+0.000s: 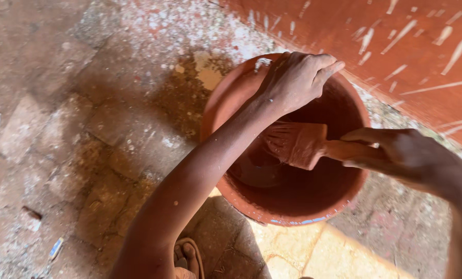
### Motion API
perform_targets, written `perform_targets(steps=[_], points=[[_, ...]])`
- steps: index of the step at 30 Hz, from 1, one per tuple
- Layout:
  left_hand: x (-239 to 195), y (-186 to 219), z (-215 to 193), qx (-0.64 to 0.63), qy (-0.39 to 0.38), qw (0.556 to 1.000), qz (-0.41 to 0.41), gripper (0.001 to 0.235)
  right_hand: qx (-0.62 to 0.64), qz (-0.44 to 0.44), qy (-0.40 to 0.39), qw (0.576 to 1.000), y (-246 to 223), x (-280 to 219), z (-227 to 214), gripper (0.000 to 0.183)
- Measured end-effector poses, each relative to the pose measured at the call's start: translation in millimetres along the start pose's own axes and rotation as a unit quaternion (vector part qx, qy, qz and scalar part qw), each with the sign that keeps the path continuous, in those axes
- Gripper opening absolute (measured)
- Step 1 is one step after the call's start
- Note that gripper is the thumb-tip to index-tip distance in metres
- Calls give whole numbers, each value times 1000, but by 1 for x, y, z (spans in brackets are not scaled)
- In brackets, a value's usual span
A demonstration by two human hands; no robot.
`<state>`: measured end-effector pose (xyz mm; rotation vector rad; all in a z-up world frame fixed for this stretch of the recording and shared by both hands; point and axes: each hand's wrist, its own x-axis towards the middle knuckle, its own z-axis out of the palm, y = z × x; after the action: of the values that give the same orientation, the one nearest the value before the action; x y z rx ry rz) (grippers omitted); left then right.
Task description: The person paints a wall with reddish-brown paint using a brush. They repeatedly dip the brush into a bucket of paint and apply it to the wall surface, covering previously unpainted areas.
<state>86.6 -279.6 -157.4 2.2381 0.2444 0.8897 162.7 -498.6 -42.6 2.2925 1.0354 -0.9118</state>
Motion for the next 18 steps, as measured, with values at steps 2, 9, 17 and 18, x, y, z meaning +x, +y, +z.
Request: perform_targets(steps=[2, 9, 17, 18], points=[[2, 4, 10, -31, -15, 999, -2, 23, 53, -46, 32, 997, 28, -10, 3, 57], [6, 14, 40, -60, -38, 997, 16, 37, 161, -21, 43, 986, 109, -26, 52, 56], [0, 56, 37, 5, -53, 992, 116, 13, 255, 36, 61, 964, 167, -69, 100, 57], [0, 58, 30, -15, -39, 989, 140, 11, 267, 43, 66, 960, 174, -73, 103, 57]])
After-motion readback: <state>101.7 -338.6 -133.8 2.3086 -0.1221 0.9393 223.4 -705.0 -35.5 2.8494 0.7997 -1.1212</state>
